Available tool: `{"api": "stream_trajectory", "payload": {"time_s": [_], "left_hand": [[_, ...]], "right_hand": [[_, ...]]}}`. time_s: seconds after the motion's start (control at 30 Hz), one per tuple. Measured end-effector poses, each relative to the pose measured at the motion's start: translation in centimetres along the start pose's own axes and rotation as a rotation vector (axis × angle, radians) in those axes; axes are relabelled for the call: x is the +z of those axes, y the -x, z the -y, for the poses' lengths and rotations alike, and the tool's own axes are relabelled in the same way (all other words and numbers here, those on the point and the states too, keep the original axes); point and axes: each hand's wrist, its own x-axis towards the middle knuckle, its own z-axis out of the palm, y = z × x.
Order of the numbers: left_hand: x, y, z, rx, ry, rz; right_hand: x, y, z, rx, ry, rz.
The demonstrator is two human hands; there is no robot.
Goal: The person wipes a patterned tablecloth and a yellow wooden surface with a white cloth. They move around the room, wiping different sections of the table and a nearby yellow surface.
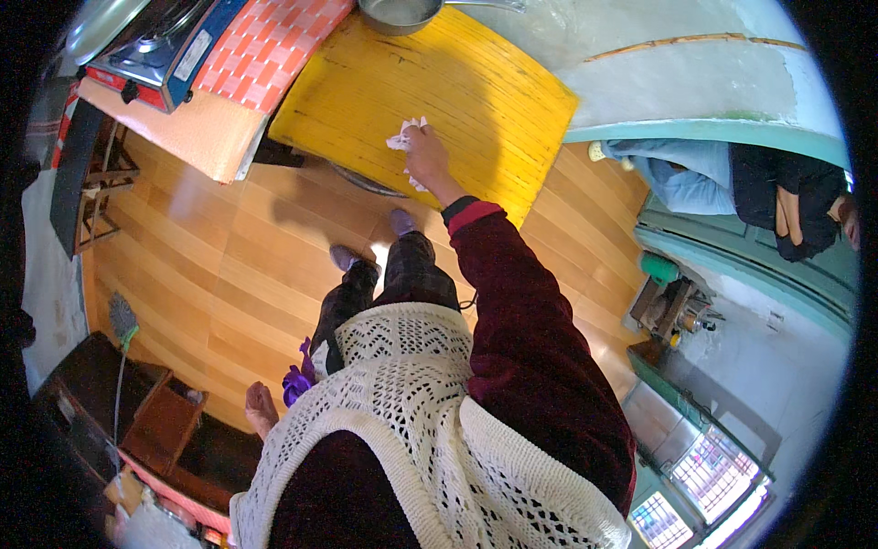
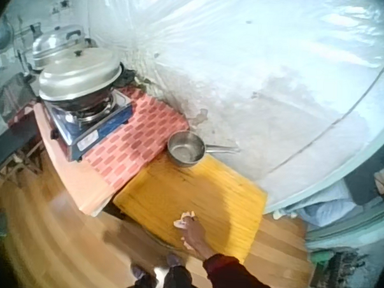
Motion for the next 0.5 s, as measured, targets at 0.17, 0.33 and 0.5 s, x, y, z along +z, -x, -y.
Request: {"api": "stream_trajectory", "payload": {"time_s": [0.17,0.33,0.5], "left_hand": [[0.7,-2.0,-2.7,0.088,-0.193,0.067],[2.1,-2.4,-5.6,0.01,-0.195,0.084],[4.2,-3.9,-11.3,-0.093,-0.194,0.102]], "right_hand": [[-5.2,-3.8,-1.0,-0.12,0.093,-0.248],[-7.7,-13.5,-2.5,-0.21,0.196,-0.55],[-7.4,-21.0,-5.1,-0.22,0.319,-0.433]]}}
